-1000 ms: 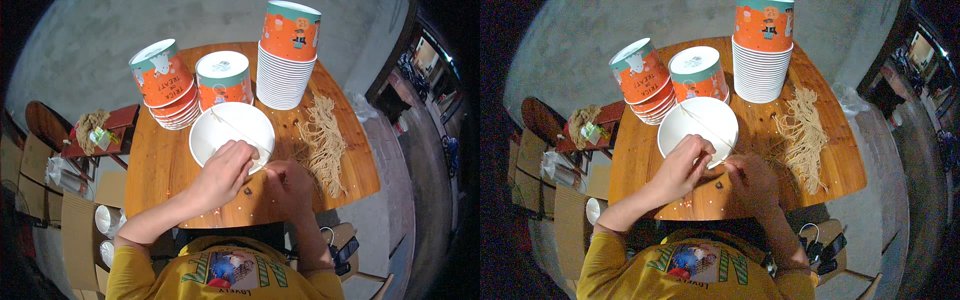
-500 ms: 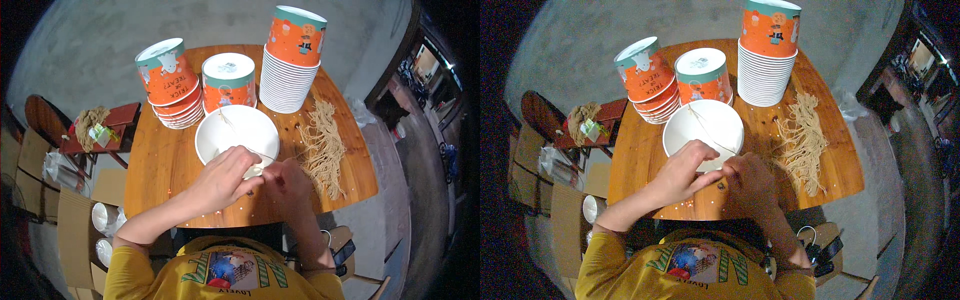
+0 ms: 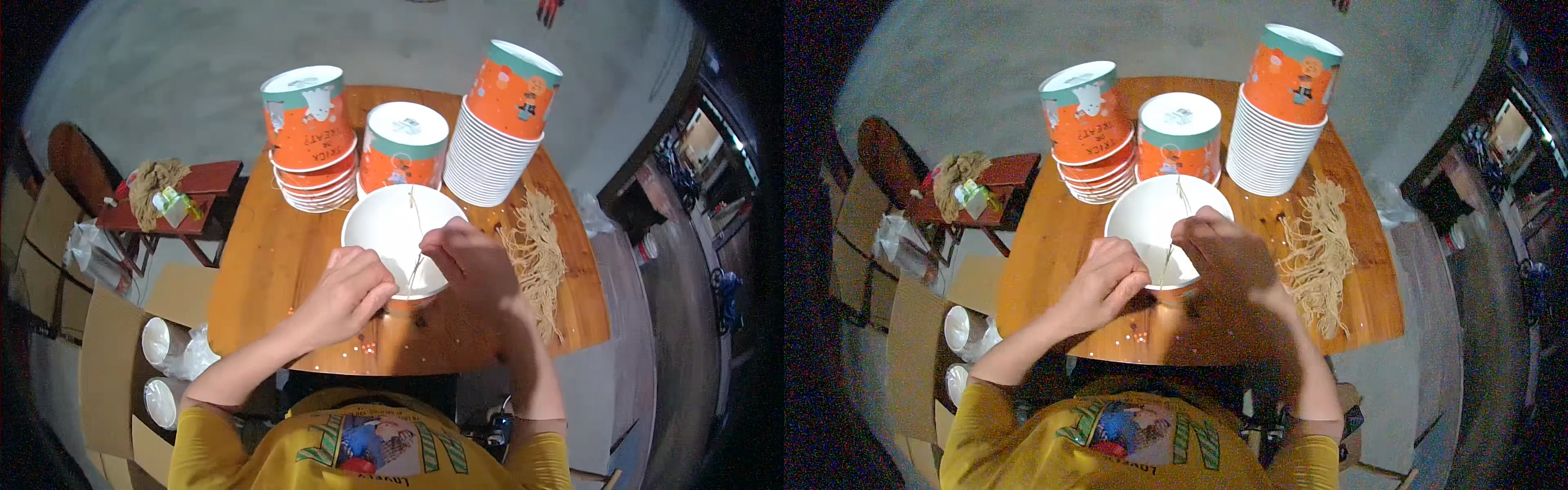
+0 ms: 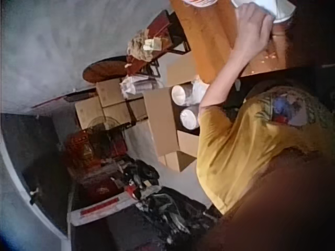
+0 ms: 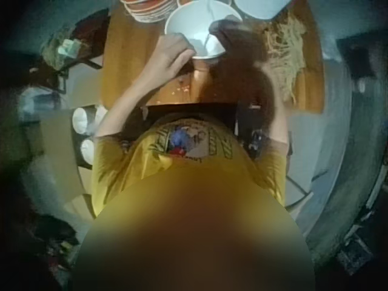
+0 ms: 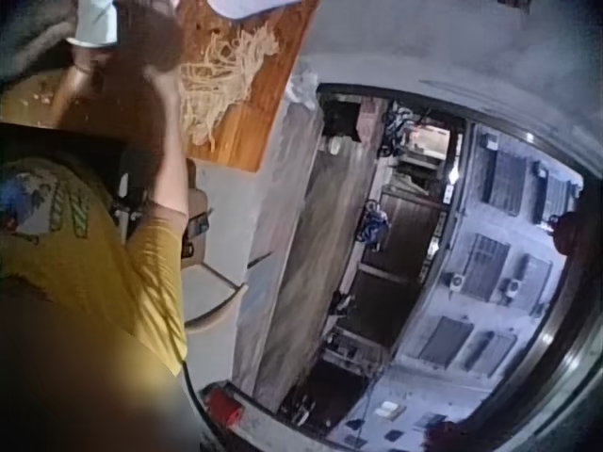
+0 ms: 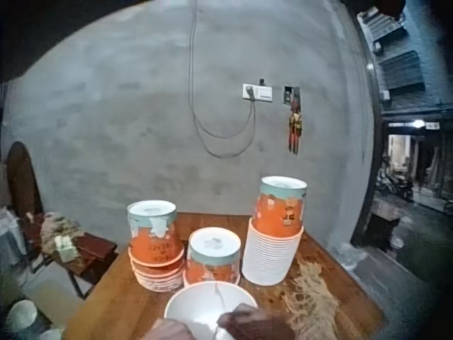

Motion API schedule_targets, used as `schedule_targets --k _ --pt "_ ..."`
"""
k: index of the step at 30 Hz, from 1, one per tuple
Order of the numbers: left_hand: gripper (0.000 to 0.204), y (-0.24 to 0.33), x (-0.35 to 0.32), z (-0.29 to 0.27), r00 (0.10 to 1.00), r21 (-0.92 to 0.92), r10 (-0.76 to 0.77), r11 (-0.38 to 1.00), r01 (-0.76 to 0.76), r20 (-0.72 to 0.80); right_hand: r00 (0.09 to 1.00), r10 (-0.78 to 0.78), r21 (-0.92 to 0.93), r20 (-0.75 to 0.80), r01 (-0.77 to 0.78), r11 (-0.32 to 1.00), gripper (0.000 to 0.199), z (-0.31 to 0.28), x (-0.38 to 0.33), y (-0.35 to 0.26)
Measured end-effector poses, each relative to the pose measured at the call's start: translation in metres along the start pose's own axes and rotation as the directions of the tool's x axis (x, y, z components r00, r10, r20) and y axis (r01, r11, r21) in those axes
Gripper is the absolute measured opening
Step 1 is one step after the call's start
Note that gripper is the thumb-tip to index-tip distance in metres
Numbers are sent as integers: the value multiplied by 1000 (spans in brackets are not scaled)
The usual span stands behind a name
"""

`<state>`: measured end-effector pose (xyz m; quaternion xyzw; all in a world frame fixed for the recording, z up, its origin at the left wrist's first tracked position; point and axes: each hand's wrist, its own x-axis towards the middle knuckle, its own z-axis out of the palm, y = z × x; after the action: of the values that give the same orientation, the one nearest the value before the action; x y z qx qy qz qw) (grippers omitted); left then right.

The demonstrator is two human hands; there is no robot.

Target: Tying thin decorative strings to printed paper buckets for assembly.

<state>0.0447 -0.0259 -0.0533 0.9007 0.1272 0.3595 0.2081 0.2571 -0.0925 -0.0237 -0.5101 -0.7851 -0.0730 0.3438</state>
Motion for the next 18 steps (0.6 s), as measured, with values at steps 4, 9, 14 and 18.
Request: schedule_targets --k 4,9,14,18 --pt "13 12 8 -1 965 -71 -255 966 250 -68 969 240 205 60 -247 947 8 27 1 -9" --pt "10 10 7 11 942 -57 -301 954 296 -145 953 293 248 81 -304 920 11 37 -1 -15" --pt "11 15 4 15 979 56 -166 983 174 -120 878 476 189 -56 -459 868 16 39 8 -15" --pt "14 11 -1 8 988 64 -150 986 153 -46 807 586 210 -73 -562 800 17 36 21 -23"
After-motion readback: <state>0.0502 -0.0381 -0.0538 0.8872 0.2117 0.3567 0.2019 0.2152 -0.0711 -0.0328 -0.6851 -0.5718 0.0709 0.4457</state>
